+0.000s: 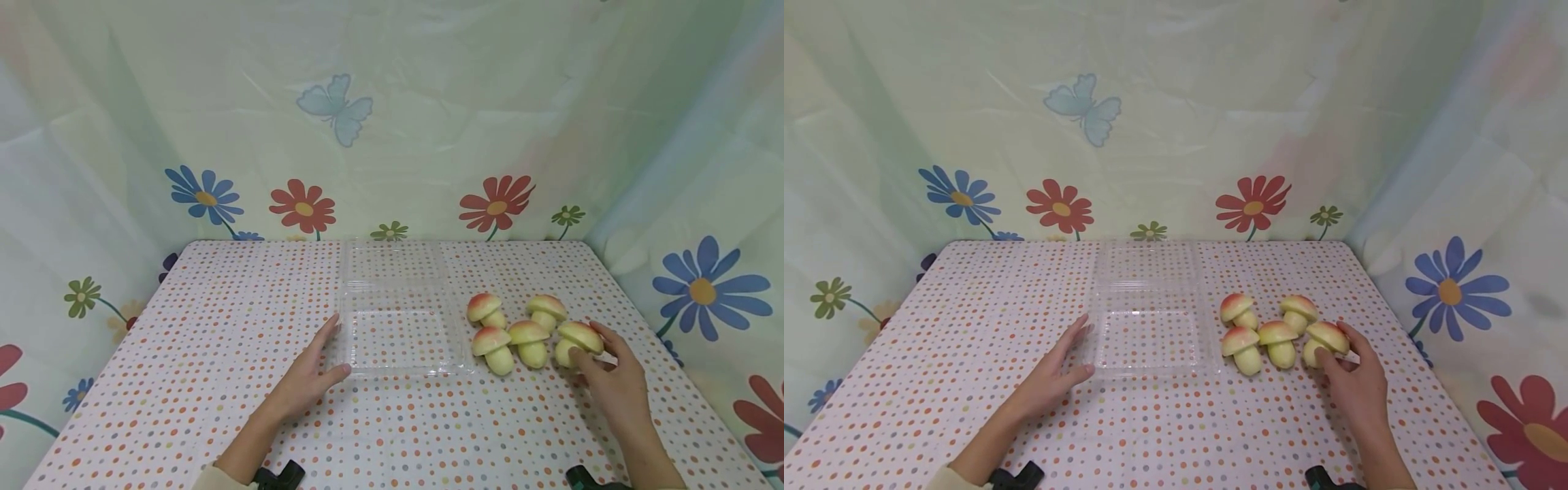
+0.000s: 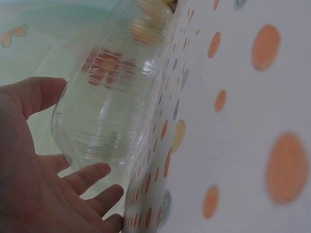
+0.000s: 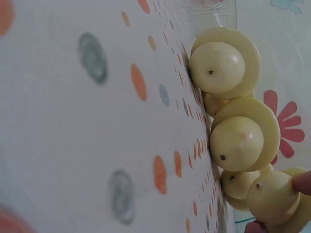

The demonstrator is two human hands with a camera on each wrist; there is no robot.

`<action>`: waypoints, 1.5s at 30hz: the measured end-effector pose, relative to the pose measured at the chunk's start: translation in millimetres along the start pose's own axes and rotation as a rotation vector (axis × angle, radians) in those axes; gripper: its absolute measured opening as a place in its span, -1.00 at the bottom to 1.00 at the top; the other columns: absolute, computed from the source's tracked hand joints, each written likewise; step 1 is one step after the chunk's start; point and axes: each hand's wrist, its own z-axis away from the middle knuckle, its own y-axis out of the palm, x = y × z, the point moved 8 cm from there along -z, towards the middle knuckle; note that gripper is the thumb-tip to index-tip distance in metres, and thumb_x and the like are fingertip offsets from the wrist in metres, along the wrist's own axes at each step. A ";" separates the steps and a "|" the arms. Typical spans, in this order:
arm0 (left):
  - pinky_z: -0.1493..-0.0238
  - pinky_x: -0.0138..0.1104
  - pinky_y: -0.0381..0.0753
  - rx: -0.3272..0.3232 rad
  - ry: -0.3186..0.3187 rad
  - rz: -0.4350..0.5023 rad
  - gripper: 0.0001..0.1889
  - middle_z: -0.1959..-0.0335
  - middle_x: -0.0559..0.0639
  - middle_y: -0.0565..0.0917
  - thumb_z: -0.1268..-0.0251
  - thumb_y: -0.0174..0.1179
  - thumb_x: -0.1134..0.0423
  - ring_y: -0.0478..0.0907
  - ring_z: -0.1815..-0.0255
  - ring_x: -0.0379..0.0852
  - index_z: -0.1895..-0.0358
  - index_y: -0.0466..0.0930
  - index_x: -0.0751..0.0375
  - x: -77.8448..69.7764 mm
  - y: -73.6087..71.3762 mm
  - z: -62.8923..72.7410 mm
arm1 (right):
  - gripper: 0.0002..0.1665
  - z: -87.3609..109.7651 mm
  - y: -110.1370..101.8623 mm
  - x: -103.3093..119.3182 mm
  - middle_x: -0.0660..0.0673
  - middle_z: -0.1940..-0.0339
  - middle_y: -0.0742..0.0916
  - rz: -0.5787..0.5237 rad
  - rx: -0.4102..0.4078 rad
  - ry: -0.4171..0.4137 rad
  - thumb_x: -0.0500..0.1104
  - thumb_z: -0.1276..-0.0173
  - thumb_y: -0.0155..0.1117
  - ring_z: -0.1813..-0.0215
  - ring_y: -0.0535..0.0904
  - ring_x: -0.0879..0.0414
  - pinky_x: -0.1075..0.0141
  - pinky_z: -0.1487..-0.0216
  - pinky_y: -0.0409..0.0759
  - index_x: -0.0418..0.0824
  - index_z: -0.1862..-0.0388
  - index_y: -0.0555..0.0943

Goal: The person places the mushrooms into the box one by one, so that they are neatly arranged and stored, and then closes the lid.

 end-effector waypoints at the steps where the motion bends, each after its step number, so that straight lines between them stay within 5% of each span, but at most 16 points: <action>1: -0.62 0.25 -0.02 0.001 0.000 0.002 -0.07 -0.70 0.12 0.09 -0.47 0.23 0.14 -0.04 -0.72 0.20 -0.72 -0.19 -0.16 0.0 0.1 -0.1 | -0.13 0.3 -0.4 0.9 -0.52 -0.58 0.22 0.000 -0.006 -0.006 -0.04 -0.57 0.17 0.32 0.50 0.51 0.42 0.36 0.69 -0.08 -0.72 0.06; 31: -0.61 0.27 -0.02 0.006 0.003 0.011 -0.08 -0.69 0.13 0.12 -0.48 0.22 0.17 -0.02 -0.71 0.21 -0.72 -0.18 -0.14 -1.8 2.6 -2.8 | -0.21 5.6 -5.3 41.0 -0.39 -0.55 0.33 0.019 -0.108 -0.186 -0.16 -0.56 0.18 0.16 0.36 0.51 0.62 0.36 0.59 -0.08 -0.69 0.16; 45: -0.60 0.26 0.05 -0.004 -0.010 0.007 -0.08 -0.69 0.12 0.12 -0.48 0.23 0.17 0.00 -0.71 0.20 -0.72 -0.16 -0.12 1.9 0.6 -1.3 | -0.23 10.3 4.1 62.0 -0.40 -0.51 0.34 0.030 -0.103 -0.266 -0.20 -0.55 0.17 -0.12 0.50 -0.22 0.68 0.39 0.50 -0.13 -0.67 0.21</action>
